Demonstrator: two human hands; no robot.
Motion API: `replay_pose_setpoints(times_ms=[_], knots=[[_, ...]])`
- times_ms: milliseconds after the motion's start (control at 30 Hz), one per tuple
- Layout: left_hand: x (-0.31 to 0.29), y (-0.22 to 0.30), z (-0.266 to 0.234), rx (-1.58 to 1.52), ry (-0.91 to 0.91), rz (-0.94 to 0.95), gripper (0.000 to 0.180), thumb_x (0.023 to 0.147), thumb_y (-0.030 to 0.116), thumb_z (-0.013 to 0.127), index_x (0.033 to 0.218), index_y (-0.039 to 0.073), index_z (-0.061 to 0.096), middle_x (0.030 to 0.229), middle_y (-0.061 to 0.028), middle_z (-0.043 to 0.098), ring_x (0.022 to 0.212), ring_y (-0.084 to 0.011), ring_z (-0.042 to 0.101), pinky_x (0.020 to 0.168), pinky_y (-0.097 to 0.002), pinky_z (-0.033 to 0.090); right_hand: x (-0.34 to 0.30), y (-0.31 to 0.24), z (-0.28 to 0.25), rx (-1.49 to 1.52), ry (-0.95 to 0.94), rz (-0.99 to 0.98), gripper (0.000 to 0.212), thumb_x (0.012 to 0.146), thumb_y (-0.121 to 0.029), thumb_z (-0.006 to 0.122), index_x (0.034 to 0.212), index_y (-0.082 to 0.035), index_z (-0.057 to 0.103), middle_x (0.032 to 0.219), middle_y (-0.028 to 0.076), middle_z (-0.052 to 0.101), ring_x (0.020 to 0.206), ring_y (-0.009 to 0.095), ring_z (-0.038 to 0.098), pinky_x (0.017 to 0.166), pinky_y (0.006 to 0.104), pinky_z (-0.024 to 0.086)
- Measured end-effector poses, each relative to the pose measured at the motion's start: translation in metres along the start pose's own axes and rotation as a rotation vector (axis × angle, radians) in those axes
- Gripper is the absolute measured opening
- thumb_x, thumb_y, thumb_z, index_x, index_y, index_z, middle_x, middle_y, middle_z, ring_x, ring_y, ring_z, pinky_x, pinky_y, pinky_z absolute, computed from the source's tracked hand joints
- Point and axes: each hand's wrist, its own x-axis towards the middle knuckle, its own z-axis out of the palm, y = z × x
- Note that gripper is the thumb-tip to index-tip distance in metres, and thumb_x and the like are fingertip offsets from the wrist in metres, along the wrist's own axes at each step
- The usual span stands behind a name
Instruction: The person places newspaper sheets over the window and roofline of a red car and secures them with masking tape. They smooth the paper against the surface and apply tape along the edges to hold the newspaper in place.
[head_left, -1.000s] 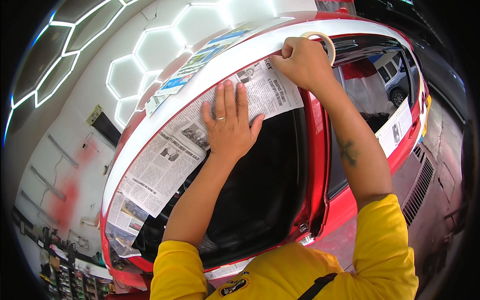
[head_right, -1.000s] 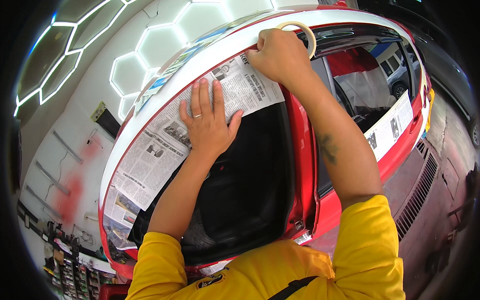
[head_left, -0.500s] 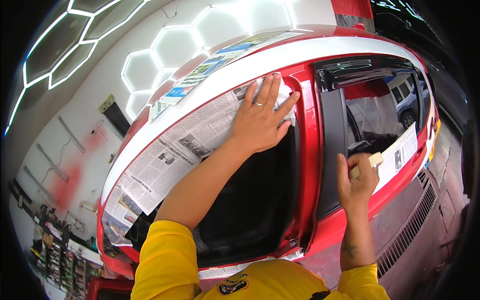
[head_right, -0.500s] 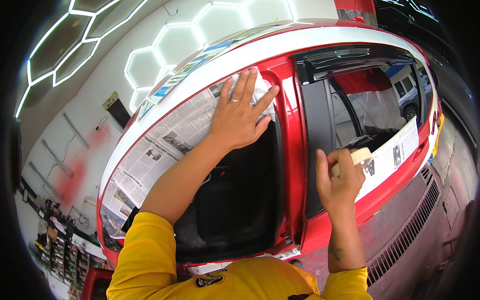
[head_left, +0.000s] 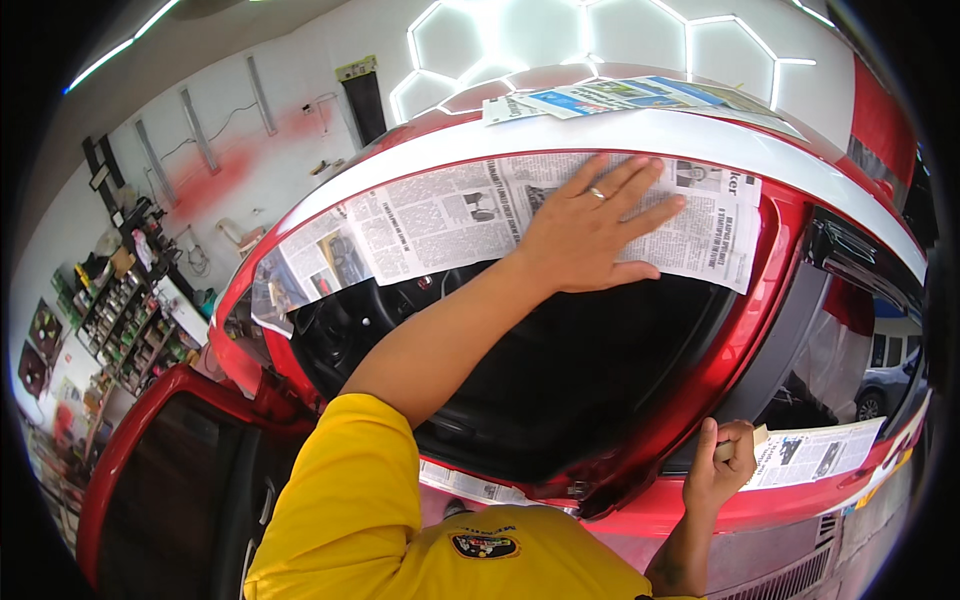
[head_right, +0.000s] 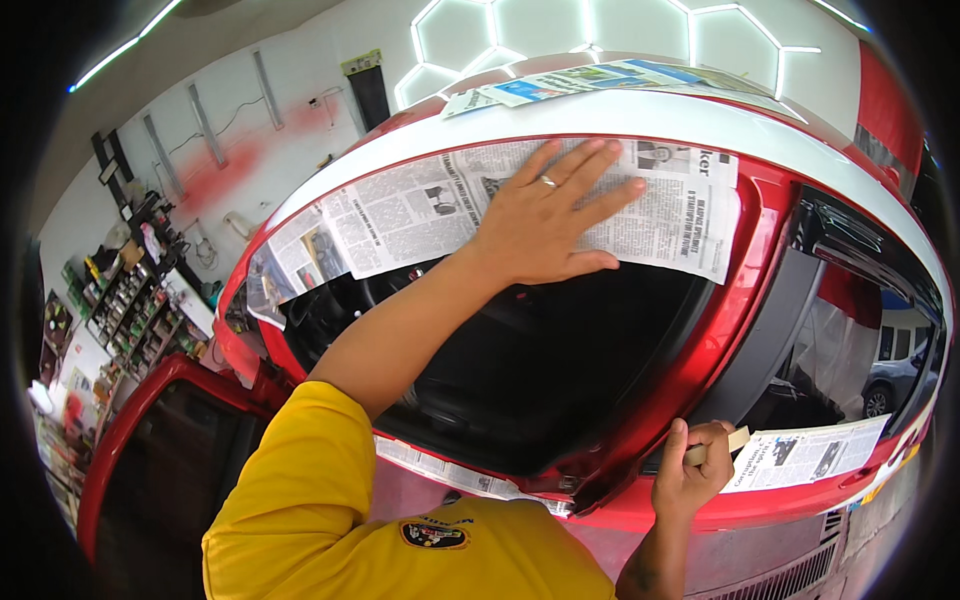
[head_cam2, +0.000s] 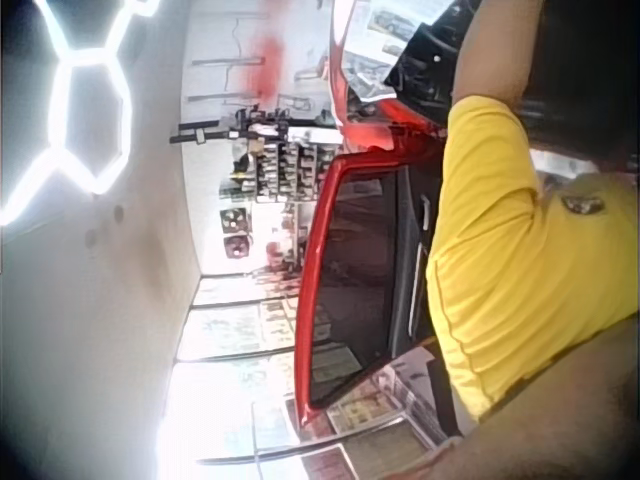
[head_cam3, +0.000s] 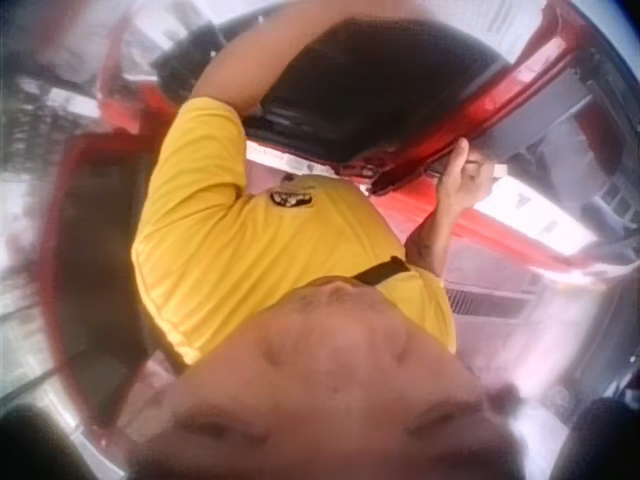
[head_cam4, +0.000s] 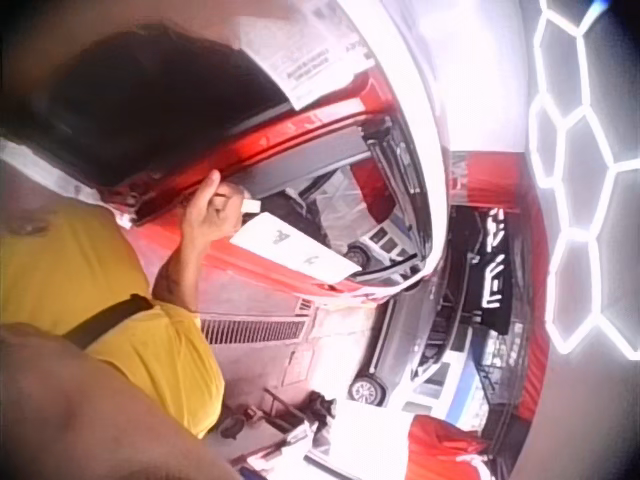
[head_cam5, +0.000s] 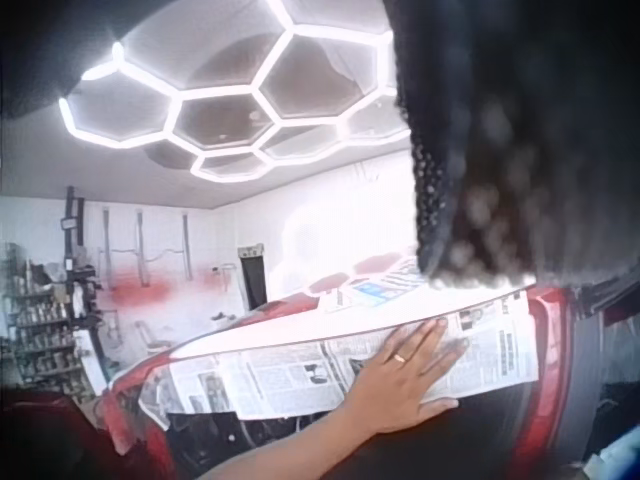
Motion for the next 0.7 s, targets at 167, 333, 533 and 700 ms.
replay_pose_setpoints(times_ms=[167, 333, 533, 700], knots=[[-0.114, -0.074, -0.068, 0.114, -0.206, -0.191, 0.086, 0.097, 0.062, 0.067, 0.17, 0.021, 0.047, 0.177, -0.0156, 0.041, 0.163, -0.0351, 0.039, 0.135, -0.0542, 0.023, -0.015, 0.001, 0.014, 0.019, -0.083, 0.0, 0.033, 0.1, -0.007, 0.083, 0.085, -0.006, 0.053, 0.073, 0.002, 0.049, 0.068, 0.013, 0.042, 0.066, 0.0295, 0.039], [-0.203, -0.124, -0.118, 0.179, -0.263, -0.283, 0.084, 0.099, 0.051, 0.067, 0.169, 0.01, 0.046, 0.178, -0.0191, 0.037, 0.164, -0.0388, 0.036, 0.135, -0.0547, 0.022, -0.022, -0.031, 0.04, 0.137, -0.41, 0.126, 0.038, 0.096, -0.023, 0.091, 0.095, -0.004, 0.057, 0.065, 0.003, 0.046, 0.058, 0.015, 0.04, 0.056, 0.0318, 0.038], [-0.279, -0.143, -0.138, 0.288, -0.28, -0.475, 0.08, 0.103, 0.048, 0.067, 0.17, 0.009, 0.045, 0.18, -0.021, 0.033, 0.167, -0.0404, 0.03, 0.135, -0.0588, 0.018, -0.055, -0.099, 0.101, 0.162, -0.696, 0.303, 0.039, 0.106, -0.026, 0.078, 0.131, -0.005, 0.056, 0.071, 0.013, 0.06, 0.056, 0.025, 0.062, 0.055, 0.0358, 0.045], [-0.289, -0.074, -0.163, -0.003, 0.071, -0.502, 0.064, 0.096, 0.027, 0.08, 0.15, -0.002, 0.063, 0.16, -0.0306, 0.053, 0.147, -0.0518, 0.051, 0.123, -0.0622, 0.038, -0.086, -0.124, 0.145, 0.512, -0.722, 0.705, 0.052, 0.109, -0.007, 0.063, 0.156, -0.008, 0.04, 0.087, 0.012, 0.071, 0.061, 0.015, 0.063, 0.056, 0.0311, 0.047]])
